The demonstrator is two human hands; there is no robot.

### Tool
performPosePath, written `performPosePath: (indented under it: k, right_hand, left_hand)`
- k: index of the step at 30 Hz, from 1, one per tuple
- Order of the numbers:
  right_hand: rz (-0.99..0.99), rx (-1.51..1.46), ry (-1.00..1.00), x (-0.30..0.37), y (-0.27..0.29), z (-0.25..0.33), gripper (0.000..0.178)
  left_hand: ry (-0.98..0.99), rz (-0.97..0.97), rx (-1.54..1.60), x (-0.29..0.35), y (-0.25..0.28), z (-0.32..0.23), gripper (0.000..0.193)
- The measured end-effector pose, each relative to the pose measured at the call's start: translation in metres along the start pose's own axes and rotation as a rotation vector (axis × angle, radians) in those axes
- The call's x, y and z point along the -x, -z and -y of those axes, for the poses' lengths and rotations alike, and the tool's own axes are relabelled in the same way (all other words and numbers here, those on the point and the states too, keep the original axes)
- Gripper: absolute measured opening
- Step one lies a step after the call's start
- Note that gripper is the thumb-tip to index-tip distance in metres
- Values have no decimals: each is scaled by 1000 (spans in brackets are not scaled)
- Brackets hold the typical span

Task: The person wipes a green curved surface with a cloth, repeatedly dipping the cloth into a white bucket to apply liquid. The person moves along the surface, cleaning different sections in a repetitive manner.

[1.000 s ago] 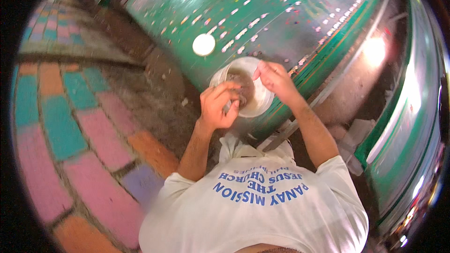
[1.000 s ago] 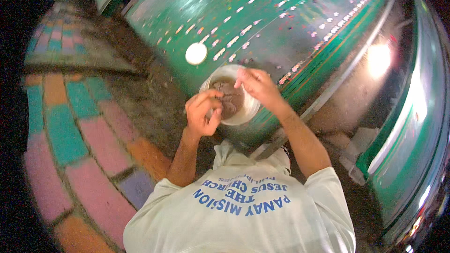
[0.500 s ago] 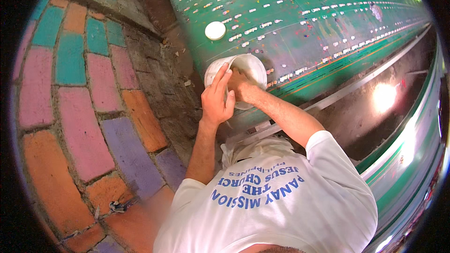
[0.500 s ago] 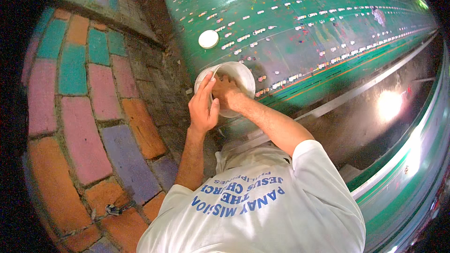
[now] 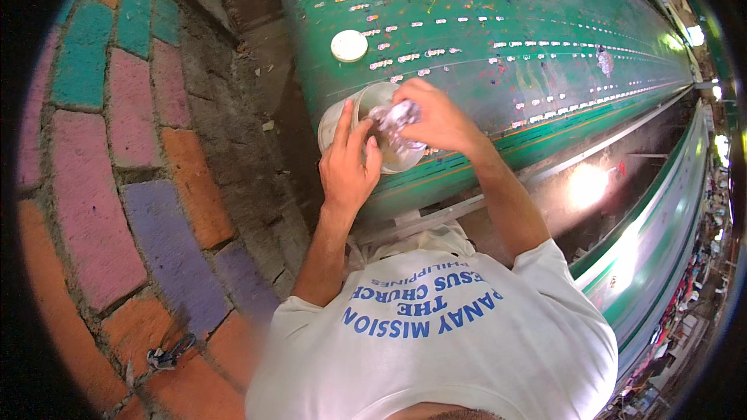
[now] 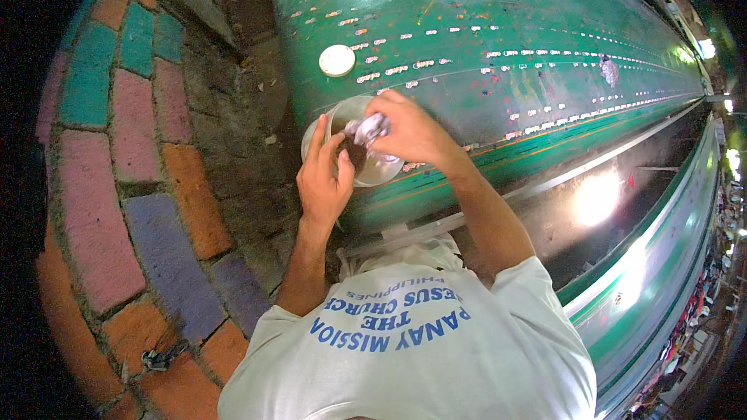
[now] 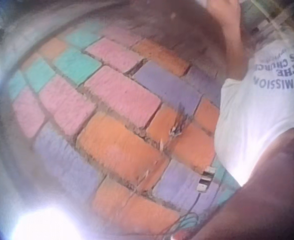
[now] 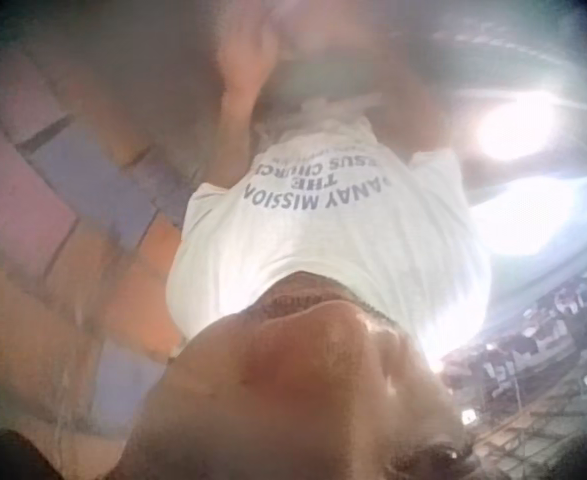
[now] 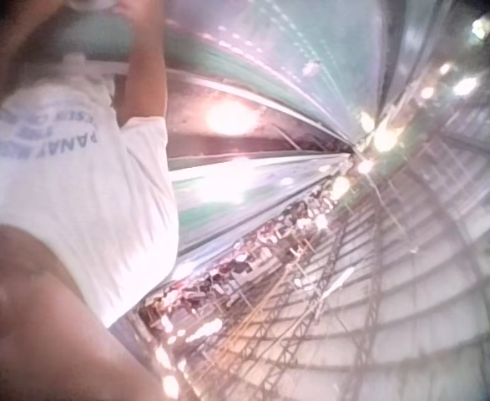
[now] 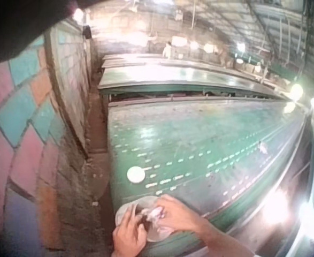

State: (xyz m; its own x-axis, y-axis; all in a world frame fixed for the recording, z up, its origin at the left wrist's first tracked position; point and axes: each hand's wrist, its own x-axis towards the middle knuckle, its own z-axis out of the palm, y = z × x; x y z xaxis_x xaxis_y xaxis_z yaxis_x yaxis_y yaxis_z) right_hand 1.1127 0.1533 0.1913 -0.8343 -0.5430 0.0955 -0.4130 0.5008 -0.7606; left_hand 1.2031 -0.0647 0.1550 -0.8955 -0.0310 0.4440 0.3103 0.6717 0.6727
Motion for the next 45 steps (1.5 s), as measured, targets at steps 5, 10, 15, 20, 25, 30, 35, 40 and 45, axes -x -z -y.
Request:
performPosePath:
  k: [5,10,15,20,25,30,35,40,45]
  right_hand:
    - [-357,-22,-99,36,38,-45,46]
    - [-324,85,-292,69,40,-128,47]
    - [-132,149,-139,95,18,-171,59]
    - [-108,397,152,64,-14,-187,65]
    - [105,456,258,34,-55,-174,43]
    - [176,415,421,64,-54,-165,37]
    - [91,412,244,104,2,-205,34]
    - [-89,428,109,152,94,-270,54]
    - [-435,492,-234,202,148,-316,67]
  left_hand:
    - [145,-74,-136,-2,15,10,27]
    - [246,-161,-252,19,17,18,28]
    - [395,-250,-243,51,-14,-29,31]
    - [489,-209,-235,72,-35,-72,36]
    - [524,-321,-353,86,-46,-81,32]
    - [556,-386,-446,91,-64,-77,39]
    - [511,-439,-361,92,-68,-64,36]
    - [482,-438,-315,94,-65,-55,33]
    - [418,-449,-342,103,-61,-39,31]
